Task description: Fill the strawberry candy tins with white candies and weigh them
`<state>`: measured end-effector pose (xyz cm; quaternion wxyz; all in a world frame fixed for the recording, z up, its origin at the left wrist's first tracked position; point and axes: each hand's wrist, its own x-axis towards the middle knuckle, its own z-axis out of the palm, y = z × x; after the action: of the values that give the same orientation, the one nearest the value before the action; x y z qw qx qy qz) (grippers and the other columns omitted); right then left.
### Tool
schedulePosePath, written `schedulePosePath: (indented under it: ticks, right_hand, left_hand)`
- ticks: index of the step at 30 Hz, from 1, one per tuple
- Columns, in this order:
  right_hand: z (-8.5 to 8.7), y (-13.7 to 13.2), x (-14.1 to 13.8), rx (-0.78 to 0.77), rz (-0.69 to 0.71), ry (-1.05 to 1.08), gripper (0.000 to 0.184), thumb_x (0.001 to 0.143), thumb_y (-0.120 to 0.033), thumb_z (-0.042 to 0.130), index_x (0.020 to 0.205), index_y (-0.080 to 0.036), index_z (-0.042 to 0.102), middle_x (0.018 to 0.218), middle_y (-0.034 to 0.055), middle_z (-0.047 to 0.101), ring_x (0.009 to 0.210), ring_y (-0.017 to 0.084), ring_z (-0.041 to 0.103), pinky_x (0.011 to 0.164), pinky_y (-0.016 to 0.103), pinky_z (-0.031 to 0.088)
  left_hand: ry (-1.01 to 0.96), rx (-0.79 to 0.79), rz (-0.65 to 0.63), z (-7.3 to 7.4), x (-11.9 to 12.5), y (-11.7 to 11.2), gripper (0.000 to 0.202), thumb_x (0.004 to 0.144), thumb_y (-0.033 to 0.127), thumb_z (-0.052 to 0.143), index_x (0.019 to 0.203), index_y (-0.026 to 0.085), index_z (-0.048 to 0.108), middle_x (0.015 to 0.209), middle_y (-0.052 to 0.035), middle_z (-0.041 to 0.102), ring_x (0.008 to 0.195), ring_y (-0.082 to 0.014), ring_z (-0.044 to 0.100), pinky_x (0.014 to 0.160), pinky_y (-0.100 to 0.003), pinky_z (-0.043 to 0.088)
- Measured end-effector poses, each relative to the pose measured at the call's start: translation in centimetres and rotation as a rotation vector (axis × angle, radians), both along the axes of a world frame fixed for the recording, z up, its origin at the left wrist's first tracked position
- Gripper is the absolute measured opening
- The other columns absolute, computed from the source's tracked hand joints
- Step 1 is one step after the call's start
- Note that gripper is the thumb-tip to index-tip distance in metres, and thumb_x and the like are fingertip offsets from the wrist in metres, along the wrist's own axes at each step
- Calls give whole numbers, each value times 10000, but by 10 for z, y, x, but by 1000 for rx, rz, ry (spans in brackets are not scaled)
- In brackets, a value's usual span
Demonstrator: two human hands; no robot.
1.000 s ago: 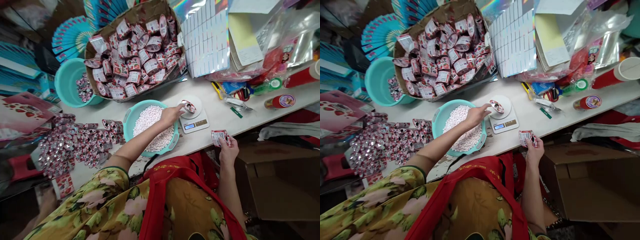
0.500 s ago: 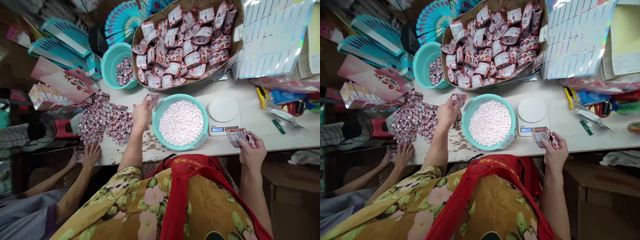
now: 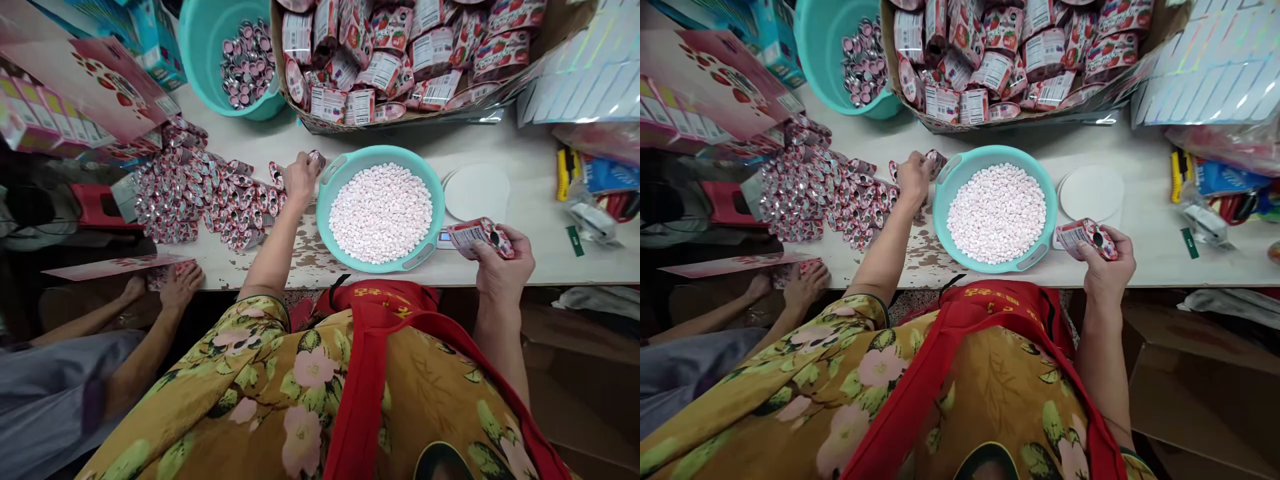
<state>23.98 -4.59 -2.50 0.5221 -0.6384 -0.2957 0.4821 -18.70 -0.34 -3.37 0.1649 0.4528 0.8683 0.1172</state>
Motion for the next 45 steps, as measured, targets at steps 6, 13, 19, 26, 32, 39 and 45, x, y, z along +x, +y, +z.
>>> schedulePosePath:
  ticks: [6, 13, 19, 26, 32, 39, 45]
  right_hand:
    - [4, 8, -31, -48, 163, -32, 576, 405, -243, 924, 930, -164, 703, 904, 17, 720, 784, 146, 665, 804, 325, 560]
    - [10, 11, -61, -75, 318, -37, 614, 490, -349, 926, 1048, -201, 715, 964, 8, 743, 839, 170, 693, 856, 359, 578]
    - [14, -2, -74, -87, 400, -155, 567, 540, -420, 909, 1027, -198, 725, 961, 16, 751, 866, 187, 693, 872, 361, 568]
    - [14, -7, -107, 44, 660, -402, 436, 677, -403, 835, 1051, -213, 717, 1050, 53, 740, 964, 235, 687, 923, 394, 531]
    - [15, -8, -137, 50, 783, -506, 330, 713, -265, 740, 1039, -231, 704, 1045, 53, 738, 986, 268, 683, 879, 397, 530]
    - [14, -5, -141, 18, 789, -577, 308, 723, -270, 731, 1025, -224, 690, 1054, 58, 728, 985, 268, 680, 861, 384, 525]
    - [14, -2, -141, 25, 809, -602, 300, 726, -288, 737, 1016, -231, 683, 1042, 53, 721, 980, 264, 675, 850, 375, 524]
  left_hand:
    - [-390, 157, -426, -31, 103, -3, 265, 934, 373, 627, 1123, 199, 691, 1295, -121, 658, 1230, -264, 554, 1060, -380, 398]
    - [-128, -81, -693, -42, 168, -7, 500, 955, 586, 505, 1208, 185, 662, 1332, -163, 601, 1261, -339, 496, 1086, -485, 357]
    - [-248, -47, -505, -37, 143, -35, 269, 941, 431, 555, 913, 200, 690, 1014, -93, 675, 941, -231, 616, 807, -324, 449]
    - [-1181, 314, 221, 9, 148, -31, 347, 848, 491, 647, 749, 207, 475, 645, 52, 501, 449, -62, 418, 454, -208, 302]
    - [-1412, 477, 291, 45, 169, -36, 355, 816, 509, 690, 903, 214, 513, 814, 12, 643, 626, -104, 642, 580, -216, 498]
    - [-1360, 546, 287, 35, 170, -28, 336, 825, 450, 713, 869, 232, 461, 678, 57, 527, 579, -98, 602, 589, -224, 499]
    - [-1381, 522, 284, 37, 170, -24, 279, 839, 408, 720, 943, 248, 517, 681, 52, 545, 635, -117, 640, 595, -226, 493]
